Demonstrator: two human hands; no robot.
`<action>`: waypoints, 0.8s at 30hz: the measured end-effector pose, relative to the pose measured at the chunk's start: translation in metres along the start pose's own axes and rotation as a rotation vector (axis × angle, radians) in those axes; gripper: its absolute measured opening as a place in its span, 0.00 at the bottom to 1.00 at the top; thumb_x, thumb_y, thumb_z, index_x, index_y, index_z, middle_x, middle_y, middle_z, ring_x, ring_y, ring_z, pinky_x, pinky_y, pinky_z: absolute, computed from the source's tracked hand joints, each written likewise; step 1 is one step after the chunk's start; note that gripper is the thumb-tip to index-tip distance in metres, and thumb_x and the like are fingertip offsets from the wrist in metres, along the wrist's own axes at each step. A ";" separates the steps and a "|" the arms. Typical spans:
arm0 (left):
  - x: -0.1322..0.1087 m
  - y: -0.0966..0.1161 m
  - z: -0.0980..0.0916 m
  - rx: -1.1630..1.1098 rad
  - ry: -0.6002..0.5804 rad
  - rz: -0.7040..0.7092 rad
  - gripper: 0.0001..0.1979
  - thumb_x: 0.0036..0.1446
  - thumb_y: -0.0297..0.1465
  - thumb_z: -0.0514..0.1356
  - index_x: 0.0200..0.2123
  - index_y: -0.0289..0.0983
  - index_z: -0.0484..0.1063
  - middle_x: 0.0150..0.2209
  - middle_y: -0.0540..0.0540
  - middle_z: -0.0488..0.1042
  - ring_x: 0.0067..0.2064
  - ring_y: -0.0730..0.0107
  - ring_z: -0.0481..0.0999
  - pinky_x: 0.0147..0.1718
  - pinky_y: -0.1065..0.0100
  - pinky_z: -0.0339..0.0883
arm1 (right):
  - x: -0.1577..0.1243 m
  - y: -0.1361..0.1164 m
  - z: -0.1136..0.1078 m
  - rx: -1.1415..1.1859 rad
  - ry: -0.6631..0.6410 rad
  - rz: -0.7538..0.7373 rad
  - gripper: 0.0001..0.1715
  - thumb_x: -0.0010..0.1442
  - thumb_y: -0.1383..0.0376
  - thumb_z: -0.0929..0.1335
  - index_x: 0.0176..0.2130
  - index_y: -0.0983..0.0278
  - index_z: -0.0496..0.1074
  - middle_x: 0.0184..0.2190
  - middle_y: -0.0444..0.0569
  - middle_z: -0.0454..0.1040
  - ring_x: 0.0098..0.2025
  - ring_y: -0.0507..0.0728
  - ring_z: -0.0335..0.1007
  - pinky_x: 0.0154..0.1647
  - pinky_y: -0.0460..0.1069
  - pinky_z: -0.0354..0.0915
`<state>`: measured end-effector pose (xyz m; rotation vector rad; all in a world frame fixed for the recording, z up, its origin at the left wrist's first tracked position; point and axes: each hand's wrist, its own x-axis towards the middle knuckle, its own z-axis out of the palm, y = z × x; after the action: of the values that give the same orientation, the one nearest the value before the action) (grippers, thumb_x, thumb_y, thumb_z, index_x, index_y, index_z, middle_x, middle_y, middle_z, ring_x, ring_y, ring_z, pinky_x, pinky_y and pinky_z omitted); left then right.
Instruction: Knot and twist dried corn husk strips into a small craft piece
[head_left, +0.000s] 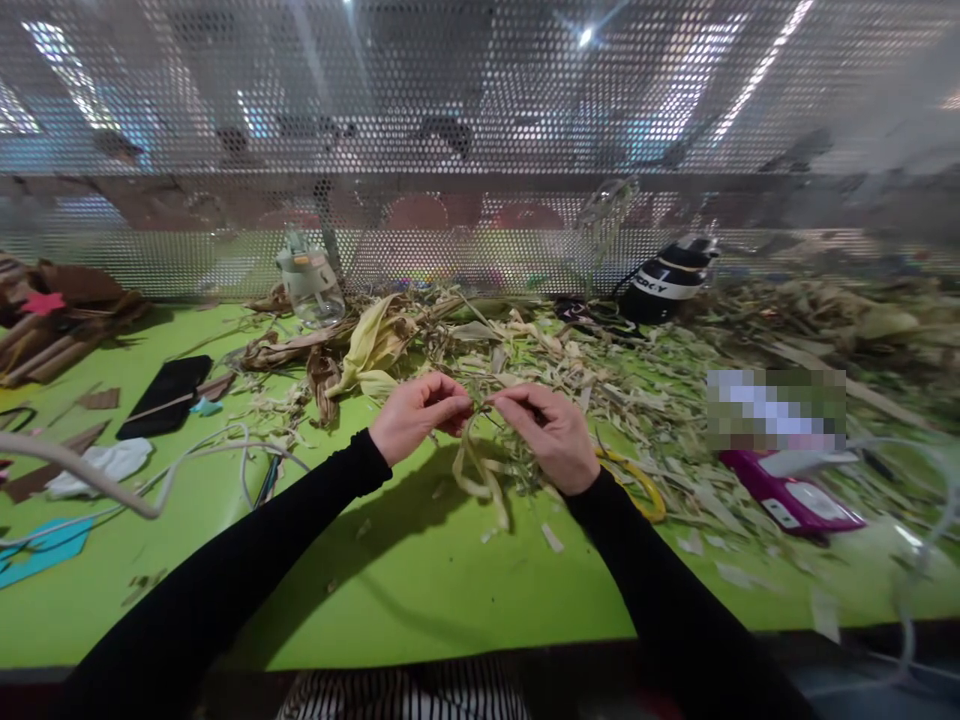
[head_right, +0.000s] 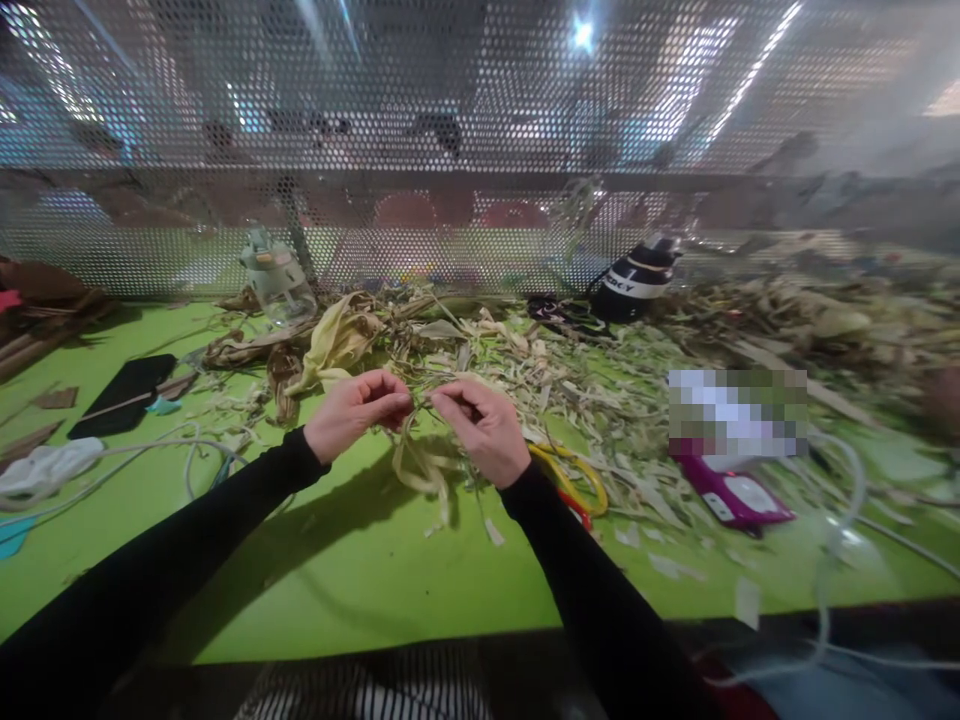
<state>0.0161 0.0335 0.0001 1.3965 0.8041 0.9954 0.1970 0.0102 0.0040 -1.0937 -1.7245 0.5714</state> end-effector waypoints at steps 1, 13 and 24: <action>0.000 -0.002 -0.001 0.050 -0.022 0.021 0.12 0.51 0.37 0.61 0.30 0.33 0.66 0.24 0.51 0.70 0.24 0.78 0.70 0.26 0.73 0.66 | 0.000 0.001 -0.001 0.034 0.016 0.011 0.08 0.58 0.60 0.66 0.30 0.62 0.72 0.26 0.45 0.69 0.27 0.52 0.60 0.28 0.48 0.58; -0.002 -0.001 -0.006 0.685 -0.132 0.258 0.09 0.58 0.33 0.50 0.30 0.36 0.66 0.25 0.51 0.67 0.26 0.76 0.63 0.27 0.73 0.58 | -0.005 -0.003 0.005 0.571 -0.097 0.264 0.15 0.57 0.52 0.64 0.29 0.59 0.60 0.25 0.43 0.68 0.21 0.50 0.57 0.18 0.45 0.55; -0.016 0.006 0.006 0.754 -0.180 0.615 0.03 0.51 0.25 0.53 0.26 0.36 0.63 0.35 0.44 0.69 0.31 0.74 0.67 0.28 0.73 0.62 | -0.005 -0.001 0.018 0.620 -0.090 0.432 0.17 0.54 0.52 0.66 0.29 0.61 0.58 0.20 0.39 0.56 0.19 0.48 0.48 0.16 0.43 0.44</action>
<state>0.0143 0.0157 0.0046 2.4483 0.6445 1.0374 0.1809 0.0072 -0.0053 -0.9856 -1.2383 1.3385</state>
